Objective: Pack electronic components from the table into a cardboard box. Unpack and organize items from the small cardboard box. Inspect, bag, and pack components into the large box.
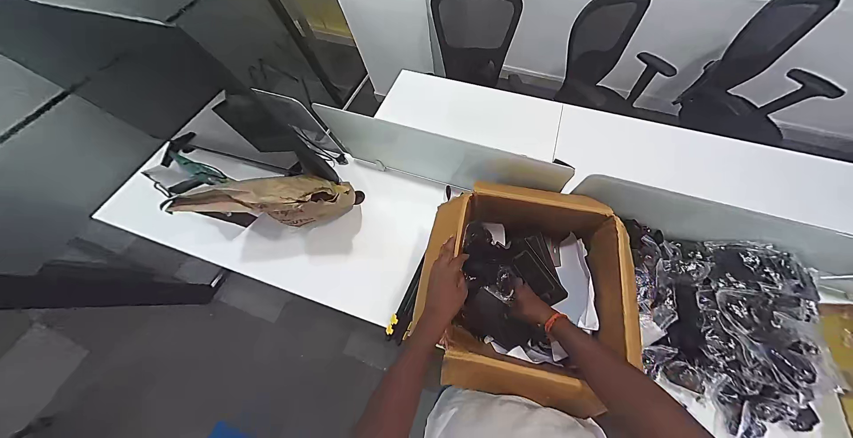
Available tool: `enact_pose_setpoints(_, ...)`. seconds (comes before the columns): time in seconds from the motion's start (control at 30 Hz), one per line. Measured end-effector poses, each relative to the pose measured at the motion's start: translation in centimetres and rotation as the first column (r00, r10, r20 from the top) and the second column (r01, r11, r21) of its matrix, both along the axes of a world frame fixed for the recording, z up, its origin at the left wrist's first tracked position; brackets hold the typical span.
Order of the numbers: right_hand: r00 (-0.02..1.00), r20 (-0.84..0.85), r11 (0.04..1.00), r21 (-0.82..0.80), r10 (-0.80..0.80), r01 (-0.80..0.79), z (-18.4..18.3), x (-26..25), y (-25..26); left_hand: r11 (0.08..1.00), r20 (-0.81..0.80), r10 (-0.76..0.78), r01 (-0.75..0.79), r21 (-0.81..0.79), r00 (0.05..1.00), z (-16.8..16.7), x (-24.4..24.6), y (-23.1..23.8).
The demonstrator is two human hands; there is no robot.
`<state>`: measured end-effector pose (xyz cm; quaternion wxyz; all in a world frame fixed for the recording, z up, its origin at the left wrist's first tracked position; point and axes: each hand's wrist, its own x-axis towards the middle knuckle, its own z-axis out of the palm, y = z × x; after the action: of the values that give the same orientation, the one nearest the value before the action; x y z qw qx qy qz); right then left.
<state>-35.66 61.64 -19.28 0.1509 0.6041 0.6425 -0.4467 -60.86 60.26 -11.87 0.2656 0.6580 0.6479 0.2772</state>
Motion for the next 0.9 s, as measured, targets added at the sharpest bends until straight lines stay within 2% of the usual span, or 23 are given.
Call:
enact_pose_setpoints(0.13,0.984,-0.076,0.978,-0.124,0.159,-0.168,-2.1,2.1,-0.5,1.000,0.022,0.005,-0.005,-0.014,1.000,0.1,0.0,0.6)
enact_pose_setpoints(0.27,0.973,-0.108,0.977,-0.037,0.203,-0.208,-2.2,0.9,-0.7,1.000,0.016,-0.006,0.006,-0.008,1.000,-0.1,0.0,1.5)
enact_pose_setpoints(0.33,0.968,-0.071,0.970,-0.011,0.242,-0.243,-1.6,-0.1,-1.5,1.000,0.001,-0.018,0.018,-0.024,1.000,-0.2,-0.1,1.5)
enact_pose_setpoints(0.47,0.954,0.005,0.954,-0.009,0.300,-0.300,-0.6,-1.4,-1.7,1.000,0.002,-0.028,0.028,-0.007,1.000,-0.5,-0.1,1.6)
enact_pose_setpoints(0.53,0.950,-0.025,0.950,-0.016,0.311,-0.311,0.3,-1.1,-0.3,1.000,0.012,-0.027,0.027,0.002,1.000,-0.6,-0.2,1.5)
enact_pose_setpoints(0.6,0.970,-0.032,0.970,0.014,0.243,-0.242,1.3,-0.1,1.4,1.000,0.023,-0.026,0.026,-0.005,0.999,-0.5,-0.2,1.5)
enact_pose_setpoints(0.67,0.997,0.064,0.985,0.164,0.051,-0.061,2.4,1.6,2.9,1.000,0.031,-0.023,0.023,-0.004,0.999,-0.5,-0.2,1.6)
enact_pose_setpoints(0.73,0.970,0.172,0.934,0.341,-0.172,0.105,2.9,3.9,4.3,1.000,0.042,-0.023,0.022,0.013,0.999,-0.7,-0.2,1.5)
enact_pose_setpoints(0.8,0.926,0.221,0.883,0.431,-0.305,0.188,2.0,6.5,5.5,0.999,0.045,-0.027,0.026,0.023,0.999,-0.7,-0.1,1.6)
enact_pose_setpoints(0.9,0.923,0.081,0.840,0.451,-0.376,0.302,0.1,7.7,6.1,0.999,0.045,-0.029,0.028,0.031,0.999,-0.4,-0.1,1.4)
